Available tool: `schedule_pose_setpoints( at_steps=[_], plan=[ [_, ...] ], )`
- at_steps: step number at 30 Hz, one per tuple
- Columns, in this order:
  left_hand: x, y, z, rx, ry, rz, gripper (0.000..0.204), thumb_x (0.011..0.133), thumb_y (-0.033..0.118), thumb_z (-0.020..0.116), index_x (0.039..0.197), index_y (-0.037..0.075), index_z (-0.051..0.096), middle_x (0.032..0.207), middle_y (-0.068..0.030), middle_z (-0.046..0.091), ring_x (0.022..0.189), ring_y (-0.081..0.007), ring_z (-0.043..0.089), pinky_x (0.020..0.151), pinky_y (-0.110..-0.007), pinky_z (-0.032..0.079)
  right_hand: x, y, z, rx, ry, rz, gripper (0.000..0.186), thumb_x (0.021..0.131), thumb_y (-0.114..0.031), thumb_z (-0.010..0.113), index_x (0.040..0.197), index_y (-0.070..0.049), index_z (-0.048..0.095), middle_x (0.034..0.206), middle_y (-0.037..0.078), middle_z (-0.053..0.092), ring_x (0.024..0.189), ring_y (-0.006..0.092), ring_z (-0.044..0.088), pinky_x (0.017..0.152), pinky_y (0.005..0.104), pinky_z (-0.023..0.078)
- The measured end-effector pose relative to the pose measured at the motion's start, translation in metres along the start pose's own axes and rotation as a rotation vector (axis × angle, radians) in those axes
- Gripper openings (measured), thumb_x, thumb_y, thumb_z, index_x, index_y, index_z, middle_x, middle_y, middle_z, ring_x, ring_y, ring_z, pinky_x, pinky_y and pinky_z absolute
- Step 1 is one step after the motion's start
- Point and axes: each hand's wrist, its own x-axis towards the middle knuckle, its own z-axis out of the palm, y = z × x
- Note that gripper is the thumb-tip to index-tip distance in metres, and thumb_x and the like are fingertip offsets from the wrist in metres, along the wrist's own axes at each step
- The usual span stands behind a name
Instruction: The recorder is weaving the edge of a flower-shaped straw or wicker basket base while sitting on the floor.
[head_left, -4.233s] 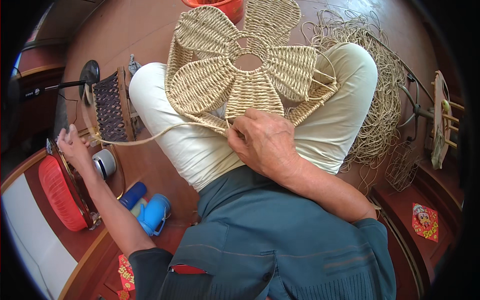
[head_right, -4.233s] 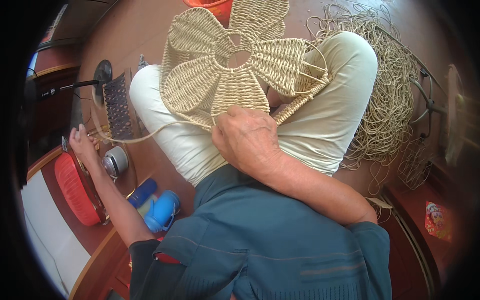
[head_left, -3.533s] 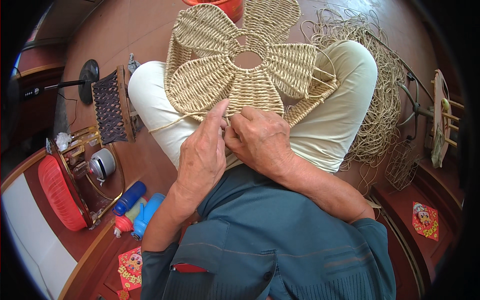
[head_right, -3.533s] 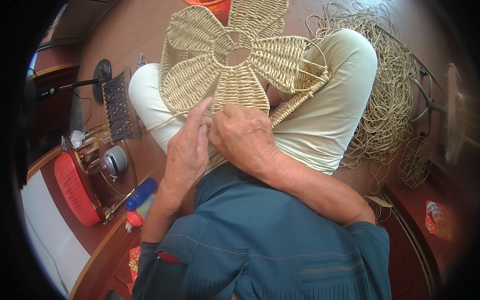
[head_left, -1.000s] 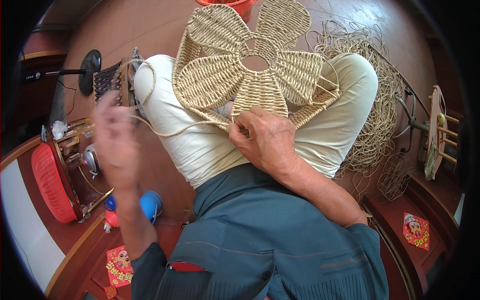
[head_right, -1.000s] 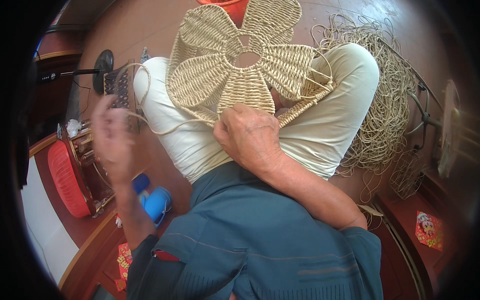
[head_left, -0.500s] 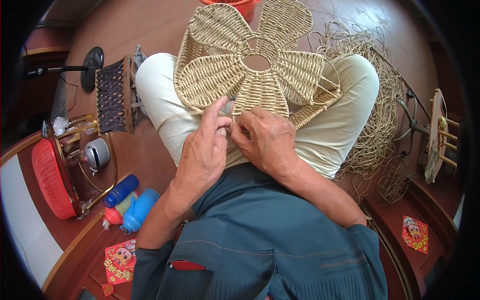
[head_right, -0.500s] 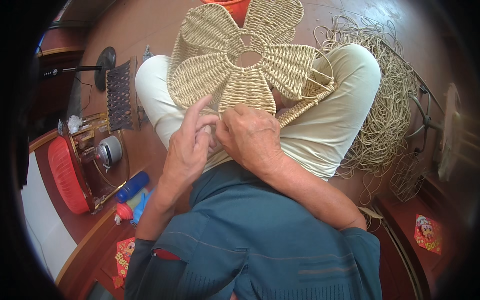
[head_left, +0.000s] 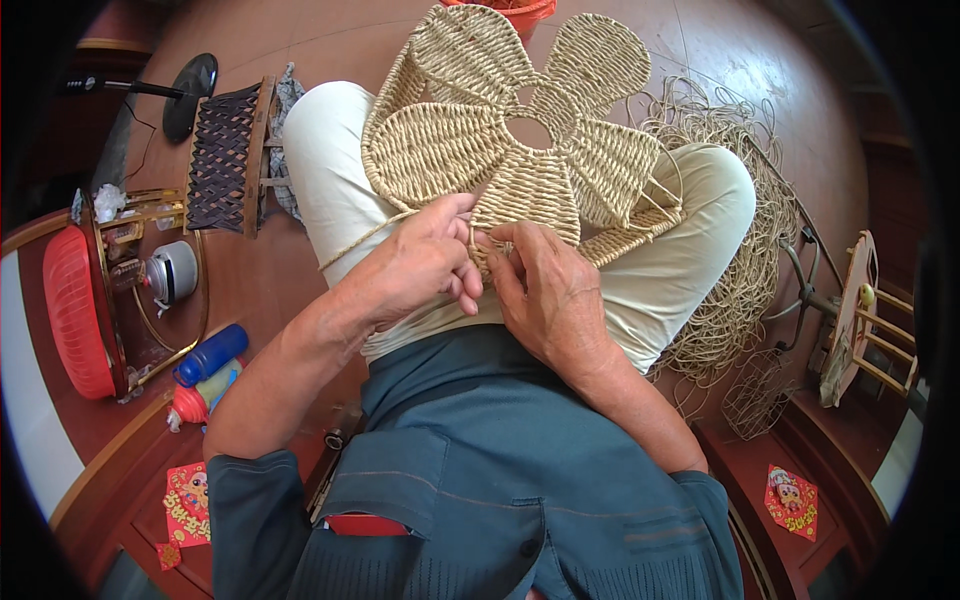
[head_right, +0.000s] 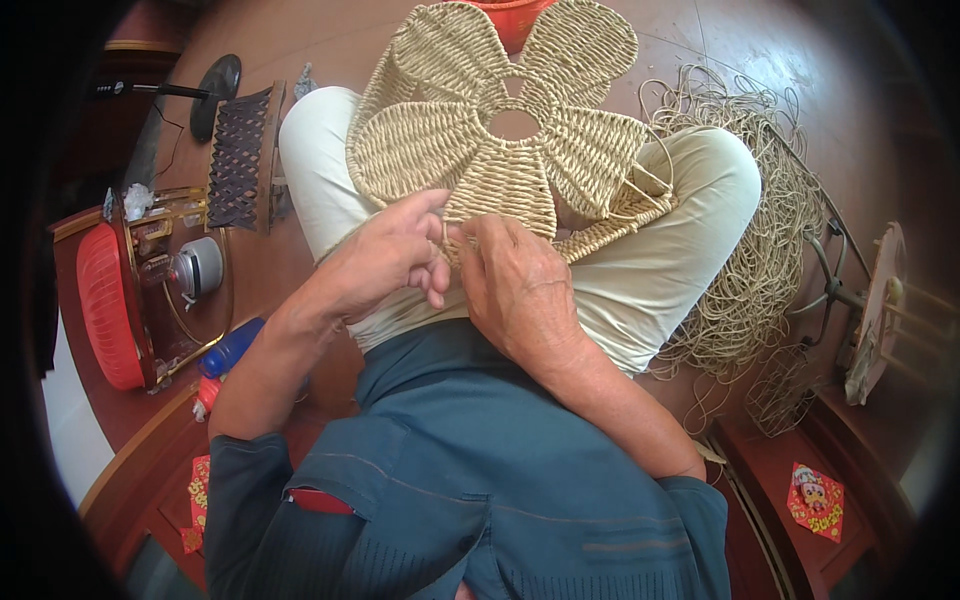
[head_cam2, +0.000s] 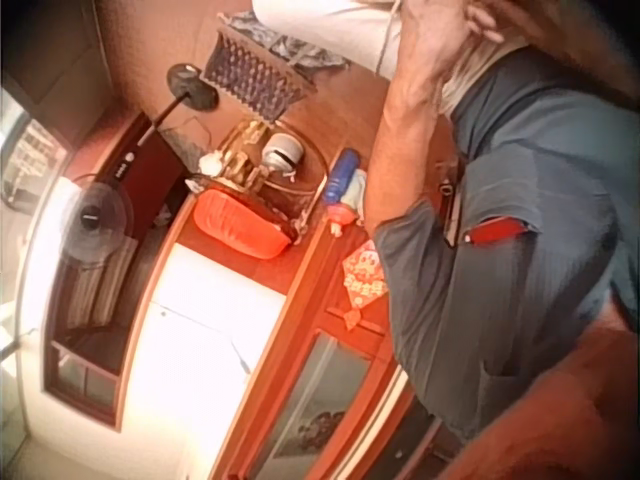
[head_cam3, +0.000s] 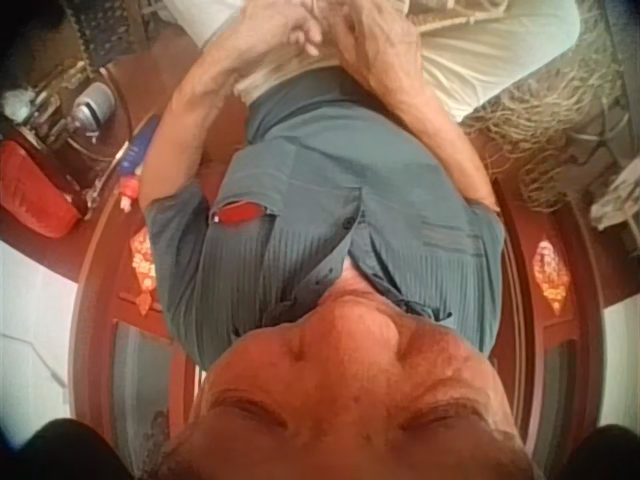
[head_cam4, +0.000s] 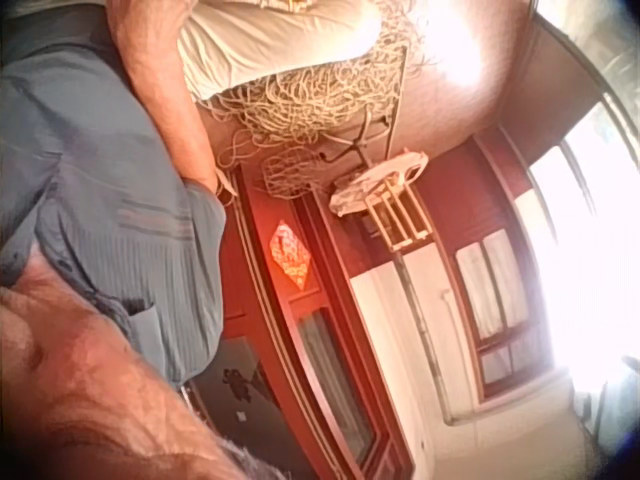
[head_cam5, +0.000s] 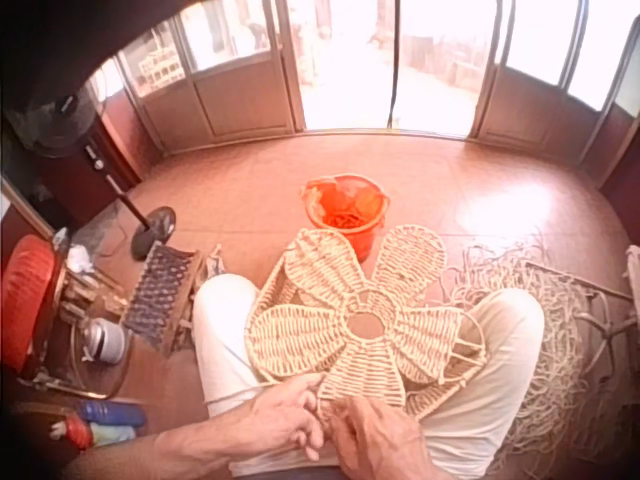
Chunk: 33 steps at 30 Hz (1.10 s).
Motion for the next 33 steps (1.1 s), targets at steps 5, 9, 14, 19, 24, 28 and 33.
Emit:
schedule_pose_setpoints(
  at_steps=[5,9,14,19,24,28,33],
  plan=[
    [0.004,-0.005,-0.001,-0.164,0.037,0.023,0.08,0.101,0.0,0.048,0.173,-0.012,0.017,0.137,-0.0197,0.055,0.088,-0.016,0.069,0.07,-0.034,0.062,0.001,0.003,-0.003,-0.002,-0.063,0.009,0.012,0.102,-0.009,0.072,0.113,-0.006,0.07,0.097,0.016,0.066,0.086,0.0392,0.071,0.074,0.0502,0.058],
    [-0.007,-0.013,0.002,0.074,0.091,0.152,0.07,0.103,0.001,0.046,0.171,-0.005,0.031,0.134,-0.0194,0.061,0.089,-0.0162,0.069,0.071,-0.034,0.063,0.003,0.005,-0.002,0.004,-0.044,-0.02,0.011,0.102,-0.009,0.072,0.113,-0.007,0.07,0.097,0.016,0.065,0.088,0.0391,0.071,0.076,0.0499,0.058],
    [-0.017,-0.018,0.007,0.691,0.368,0.505,0.055,0.11,0.008,0.047,0.164,0.004,0.048,0.125,-0.0165,0.069,0.09,-0.0161,0.069,0.082,-0.032,0.06,0.006,0.008,-0.015,0.204,-0.178,0.073,0.016,0.105,-0.02,0.074,0.106,-0.004,0.072,0.098,0.014,0.063,0.081,0.0338,0.068,0.074,0.0471,0.056],
    [-0.018,-0.015,0.018,0.772,0.278,0.782,0.047,0.114,0.015,0.052,0.159,0.004,0.055,0.113,-0.0113,0.072,0.087,-0.0112,0.064,0.087,-0.029,0.054,0.01,0.017,-0.03,0.474,-0.312,0.114,0.031,0.111,-0.032,0.07,0.103,-0.002,0.07,0.093,0.008,0.06,0.079,0.022,0.057,0.076,0.0393,0.051],
    [-0.052,-0.014,-0.021,0.041,0.234,0.453,0.043,0.117,0.028,0.057,0.15,0.001,0.061,0.073,0.009,0.045,0.06,-0.0005,0.038,0.055,-0.02,0.037,-0.002,0.022,-0.038,0.867,-0.372,0.098,0.038,0.117,-0.036,0.063,0.098,-0.002,0.066,0.091,0.002,0.056,0.086,0.0145,0.053,0.081,0.0317,0.047],
    [-0.081,-0.013,-0.079,-0.3,0.509,0.571,0.037,0.12,0.024,0.055,0.145,-0.003,0.059,0.065,0.0105,0.036,0.053,0.0002,0.03,0.048,-0.021,0.032,-0.016,0.027,-0.061,0.893,-0.406,0.243,0.041,0.121,-0.037,0.056,0.097,-0.004,0.063,0.093,-0.001,0.055,0.085,0.0108,0.05,0.079,0.0286,0.046],
    [-0.093,-0.028,-0.138,-0.366,0.702,0.539,0.031,0.118,0.021,0.06,0.139,0.0,0.065,0.066,0.0107,0.033,0.053,0.0002,0.028,0.048,-0.022,0.03,-0.029,0.036,-0.081,0.809,-0.428,0.356,0.043,0.123,-0.038,0.05,0.101,-0.004,0.065,0.093,-0.002,0.056,0.084,0.0097,0.05,0.077,0.0279,0.045]
  ],
)
